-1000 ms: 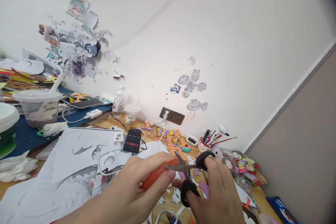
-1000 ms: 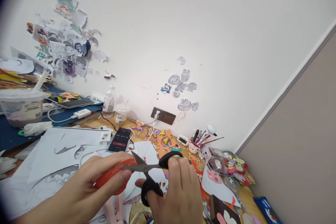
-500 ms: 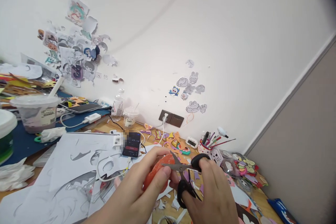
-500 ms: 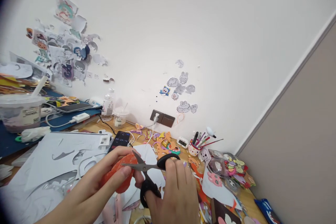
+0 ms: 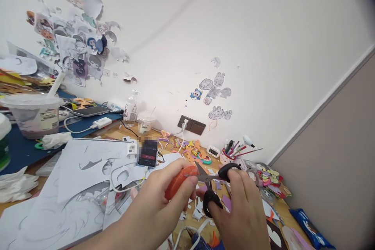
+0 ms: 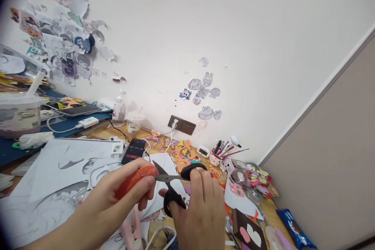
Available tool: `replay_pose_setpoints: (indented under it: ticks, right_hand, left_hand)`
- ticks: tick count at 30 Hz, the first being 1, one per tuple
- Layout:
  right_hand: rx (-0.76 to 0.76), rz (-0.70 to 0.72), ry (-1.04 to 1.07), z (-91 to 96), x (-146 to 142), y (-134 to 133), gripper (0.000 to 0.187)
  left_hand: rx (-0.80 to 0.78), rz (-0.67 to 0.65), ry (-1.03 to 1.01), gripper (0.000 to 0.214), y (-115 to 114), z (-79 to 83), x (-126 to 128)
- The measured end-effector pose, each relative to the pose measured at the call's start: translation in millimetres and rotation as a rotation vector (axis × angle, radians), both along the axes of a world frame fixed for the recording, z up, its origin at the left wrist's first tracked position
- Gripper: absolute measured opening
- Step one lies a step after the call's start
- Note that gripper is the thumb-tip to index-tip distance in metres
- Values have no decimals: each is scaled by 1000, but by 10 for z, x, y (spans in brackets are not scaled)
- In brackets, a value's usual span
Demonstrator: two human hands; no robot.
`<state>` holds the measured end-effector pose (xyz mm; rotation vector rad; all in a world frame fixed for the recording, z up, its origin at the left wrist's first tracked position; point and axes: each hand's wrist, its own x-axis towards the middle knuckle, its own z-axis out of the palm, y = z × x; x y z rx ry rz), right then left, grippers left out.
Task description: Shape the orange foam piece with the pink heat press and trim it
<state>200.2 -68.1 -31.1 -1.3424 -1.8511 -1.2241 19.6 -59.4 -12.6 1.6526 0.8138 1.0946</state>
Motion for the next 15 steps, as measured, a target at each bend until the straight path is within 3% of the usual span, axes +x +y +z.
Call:
replay_pose_setpoints:
  ticks: [9,15]
  right_hand:
    - [-97,37,241,-96,-37,45,35]
    - [-79,97,196,-60,-42,51,33]
  left_hand:
    - [123,88,4,27,56,-104,57]
    - [210,159,43,24,66,-127,58]
